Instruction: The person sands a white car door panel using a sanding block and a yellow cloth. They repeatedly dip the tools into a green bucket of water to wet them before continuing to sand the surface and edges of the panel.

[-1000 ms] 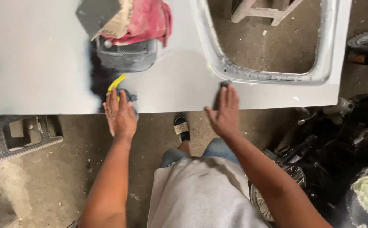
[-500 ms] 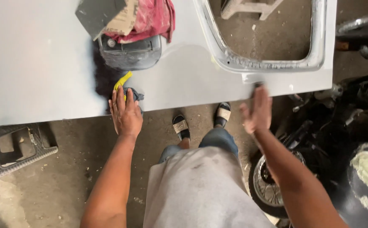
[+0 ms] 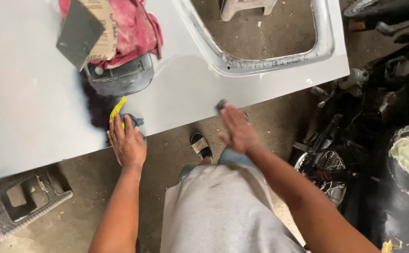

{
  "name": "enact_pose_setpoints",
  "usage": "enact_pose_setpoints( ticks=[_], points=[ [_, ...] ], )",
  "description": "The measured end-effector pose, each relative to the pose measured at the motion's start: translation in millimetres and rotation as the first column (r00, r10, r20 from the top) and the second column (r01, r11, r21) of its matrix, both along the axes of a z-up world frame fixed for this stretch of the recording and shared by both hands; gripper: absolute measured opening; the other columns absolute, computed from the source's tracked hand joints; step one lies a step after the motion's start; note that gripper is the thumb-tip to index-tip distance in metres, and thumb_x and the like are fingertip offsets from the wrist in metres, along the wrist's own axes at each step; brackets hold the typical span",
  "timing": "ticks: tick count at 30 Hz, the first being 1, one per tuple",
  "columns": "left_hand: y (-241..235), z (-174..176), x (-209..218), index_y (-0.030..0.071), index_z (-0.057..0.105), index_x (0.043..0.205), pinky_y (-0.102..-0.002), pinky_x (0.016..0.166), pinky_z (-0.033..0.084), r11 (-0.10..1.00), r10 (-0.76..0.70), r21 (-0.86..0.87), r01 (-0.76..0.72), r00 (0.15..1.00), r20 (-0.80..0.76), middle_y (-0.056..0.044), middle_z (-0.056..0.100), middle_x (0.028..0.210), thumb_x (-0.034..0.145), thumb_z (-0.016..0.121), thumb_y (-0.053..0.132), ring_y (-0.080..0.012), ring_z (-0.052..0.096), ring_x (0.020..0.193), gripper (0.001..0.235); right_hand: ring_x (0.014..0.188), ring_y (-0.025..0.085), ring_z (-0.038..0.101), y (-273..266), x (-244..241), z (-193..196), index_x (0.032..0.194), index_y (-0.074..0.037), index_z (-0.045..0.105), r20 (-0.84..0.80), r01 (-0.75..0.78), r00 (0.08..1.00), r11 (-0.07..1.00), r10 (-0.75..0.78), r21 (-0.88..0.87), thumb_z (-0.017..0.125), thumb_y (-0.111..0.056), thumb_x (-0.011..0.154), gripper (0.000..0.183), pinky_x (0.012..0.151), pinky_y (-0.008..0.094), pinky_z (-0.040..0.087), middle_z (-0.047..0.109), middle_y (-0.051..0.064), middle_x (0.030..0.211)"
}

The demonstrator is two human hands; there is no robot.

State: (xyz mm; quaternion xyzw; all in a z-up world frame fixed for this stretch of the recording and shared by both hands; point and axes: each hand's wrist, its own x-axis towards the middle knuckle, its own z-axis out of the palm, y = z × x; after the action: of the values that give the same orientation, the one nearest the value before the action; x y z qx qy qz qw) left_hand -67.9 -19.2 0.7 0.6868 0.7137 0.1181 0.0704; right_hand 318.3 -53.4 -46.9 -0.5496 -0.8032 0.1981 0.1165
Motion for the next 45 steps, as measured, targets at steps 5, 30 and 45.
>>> enact_pose_setpoints(
  ticks=[5, 30, 45],
  points=[
    [-2.1, -3.8, 11.2, 0.001, 0.053, 0.152, -0.055, 0.127, 0.025, 0.998, 0.048, 0.042, -0.047, 0.999, -0.026, -0.022, 0.035, 0.167, 0.107, 0.061, 0.019, -0.0415, 0.030, 0.156, 0.050, 0.160, 0.036, 0.003, 24.8, 88.5, 9.6, 0.165, -0.005, 0.003, 0.238, 0.445, 0.881, 0.887, -0.409, -0.120, 0.022, -0.067, 0.100, 0.092, 0.127, 0.050, 0.002, 0.001, 0.023, 0.172],
    [49.9, -29.0, 311.4, 0.004, 0.056, 0.150, -0.060, 0.126, 0.024, 0.996, -0.088, 0.024, 0.089, 0.995, -0.047, -0.020, 0.039, 0.165, 0.102, 0.060, 0.025, -0.0437, 0.031, 0.154, 0.052, 0.161, 0.031, -0.009, 81.2, 273.5, 7.8, 0.163, -0.006, -0.008, 0.315, 0.642, 0.767, 0.664, -0.559, -0.383, 0.030, -0.066, 0.105, 0.092, 0.127, 0.047, -0.005, -0.013, 0.017, 0.172],
    [70.1, -46.0, 435.0, 0.012, 0.050, 0.152, -0.057, 0.127, 0.024, 0.928, -0.358, -0.146, 0.343, 0.929, -0.097, -0.019, 0.040, 0.161, 0.106, 0.051, 0.028, -0.0409, 0.033, 0.153, 0.049, 0.150, 0.044, 0.032, 83.8, 400.1, -57.7, 0.157, 0.005, 0.031, 0.081, 0.697, 0.715, 0.717, -0.694, -0.015, 0.053, -0.029, 0.110, 0.062, 0.121, 0.050, 0.027, 0.032, 0.030, 0.162]
  ],
)
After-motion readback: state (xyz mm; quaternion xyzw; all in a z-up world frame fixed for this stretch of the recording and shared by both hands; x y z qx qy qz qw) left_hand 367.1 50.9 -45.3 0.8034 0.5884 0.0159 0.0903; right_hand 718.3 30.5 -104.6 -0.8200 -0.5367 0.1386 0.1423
